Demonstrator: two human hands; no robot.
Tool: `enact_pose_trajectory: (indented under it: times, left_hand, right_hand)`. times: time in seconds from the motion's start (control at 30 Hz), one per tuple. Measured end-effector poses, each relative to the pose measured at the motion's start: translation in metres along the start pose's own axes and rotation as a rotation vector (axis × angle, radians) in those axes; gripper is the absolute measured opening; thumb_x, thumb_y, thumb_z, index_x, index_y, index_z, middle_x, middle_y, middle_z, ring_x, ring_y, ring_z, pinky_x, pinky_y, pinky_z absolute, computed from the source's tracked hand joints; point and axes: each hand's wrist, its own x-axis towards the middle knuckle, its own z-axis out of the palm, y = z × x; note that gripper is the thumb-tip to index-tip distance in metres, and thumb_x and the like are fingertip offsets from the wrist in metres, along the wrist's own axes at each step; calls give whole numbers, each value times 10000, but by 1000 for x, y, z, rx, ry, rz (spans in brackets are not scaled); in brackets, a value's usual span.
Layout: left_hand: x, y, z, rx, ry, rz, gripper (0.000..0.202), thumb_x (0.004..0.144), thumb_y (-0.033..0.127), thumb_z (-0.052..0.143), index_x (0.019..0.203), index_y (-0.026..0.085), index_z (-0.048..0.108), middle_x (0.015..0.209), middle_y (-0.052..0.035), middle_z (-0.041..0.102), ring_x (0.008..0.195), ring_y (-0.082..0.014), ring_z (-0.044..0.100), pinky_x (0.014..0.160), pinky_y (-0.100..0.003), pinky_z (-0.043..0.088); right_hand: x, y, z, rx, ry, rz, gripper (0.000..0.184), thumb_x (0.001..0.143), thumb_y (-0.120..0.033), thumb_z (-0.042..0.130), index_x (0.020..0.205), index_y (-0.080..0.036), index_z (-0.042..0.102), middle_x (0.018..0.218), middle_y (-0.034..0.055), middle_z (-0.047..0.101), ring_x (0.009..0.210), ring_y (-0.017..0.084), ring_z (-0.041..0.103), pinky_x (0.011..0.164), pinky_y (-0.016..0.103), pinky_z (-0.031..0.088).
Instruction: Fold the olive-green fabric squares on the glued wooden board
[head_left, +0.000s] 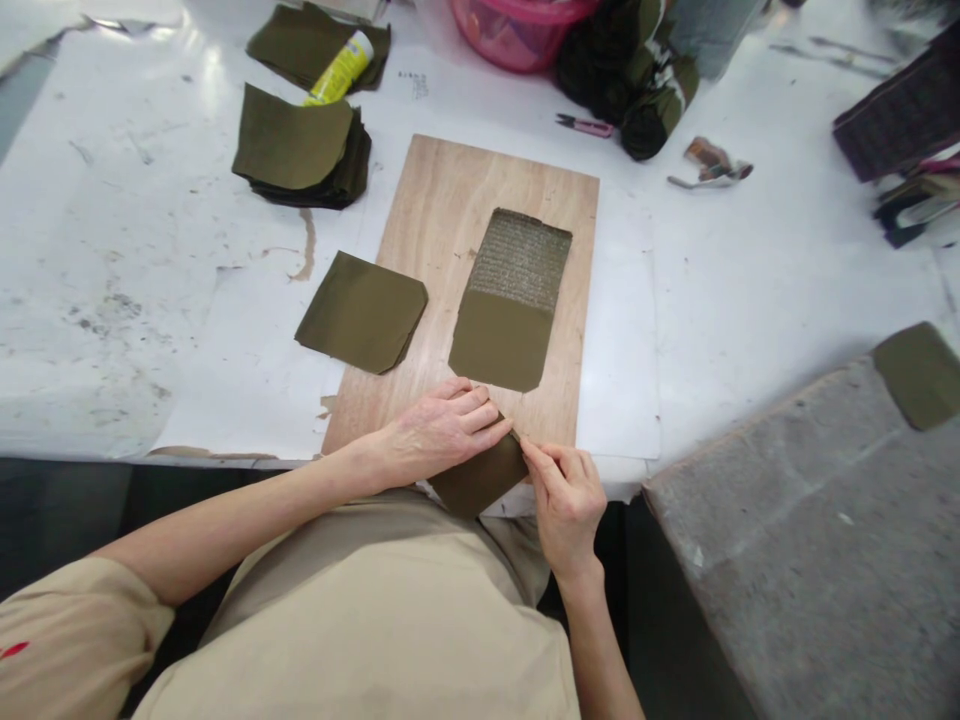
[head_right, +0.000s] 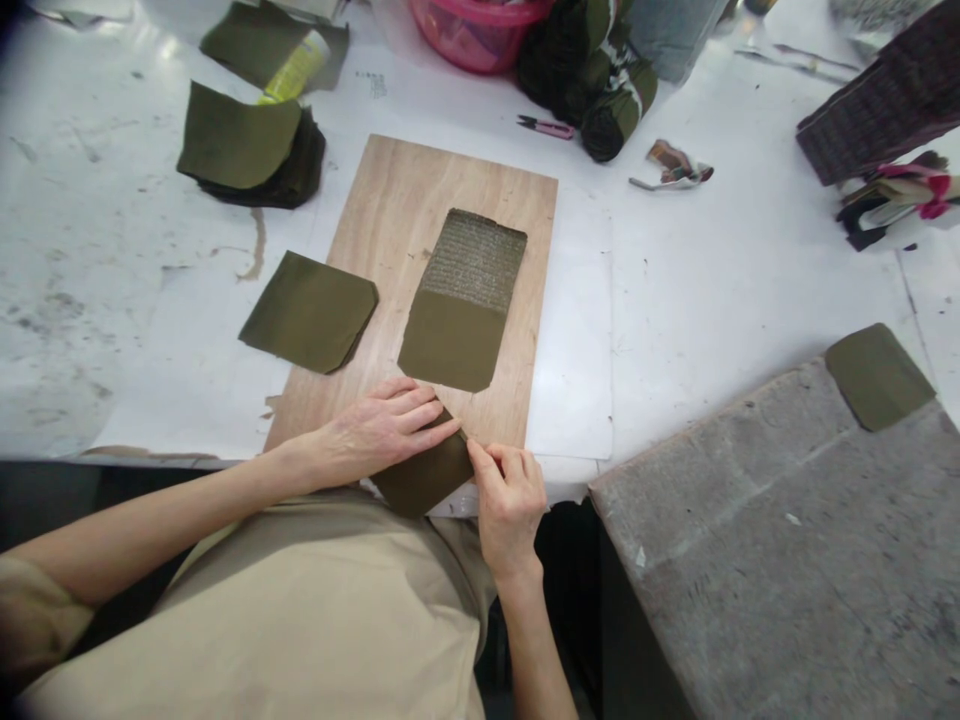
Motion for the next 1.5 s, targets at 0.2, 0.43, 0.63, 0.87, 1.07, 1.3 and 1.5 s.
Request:
enact_pose_trajectory:
  times: [0.2,0.43,0.63,0.87,1.07,1.3,1.5]
  left_hand:
    - [2,4,4,14,3,39,208,980,109,427,1146,139,550,1118,-81,619,1159,-189,532,1048,-389,394]
    - [5,5,6,30,-21,63,229,988,137,416,1171,165,551,1058,-70,625,1077,-197,559,961,-388,438]
    - [8,5,3,23,-49,73,222,983,142,426,1162,178,553,984,-53,605,1017,-207,557,912,-383,441]
    - [8,5,1,-2,-53,81,212,982,142,429,1150,181,551,1018,-56,598,1019,-201,550,932,-383,418]
    - [9,5,5,-46,-46,111,213,981,143,432,1149,177,558,1076,-68,603,1022,-186,561,918,-364,427]
    - [11,8,6,-38,-24,107,236,966,143,458,1177,203,544,985,-51,603,962,-179,567,876,-350,431]
    - [12,10,7,-27,-28,114,224,956,156,481,1160,219,550,954,-48,596,935,-186,554,850,-345,419]
  right_hand:
    - [-2,1,-3,-25,-10,-8,254,918,-170,565,1113,-261,701,906,43,648,845,150,557,783,281,461]
    - [-5,5,-7,-4,-1,-19,247,899,-151,589,1090,-251,709,880,36,652,830,145,554,778,275,461]
    - [-6,6,-8,17,6,-19,226,904,-155,579,1068,-240,710,886,41,661,836,148,564,778,282,465]
    - [-7,7,-8,-26,5,-44,240,905,-144,571,1080,-236,706,887,45,658,832,146,566,780,278,464]
    - [-9,9,-9,-57,-8,-67,271,911,-141,560,1117,-252,698,882,44,644,823,146,549,778,277,458]
    - [-11,11,-11,-61,-16,-71,285,913,-144,552,1129,-262,696,886,44,638,827,145,543,779,273,458]
    - [-15,13,-14,-58,-43,-66,301,916,-133,548,1152,-262,684,893,44,629,825,143,528,781,275,454]
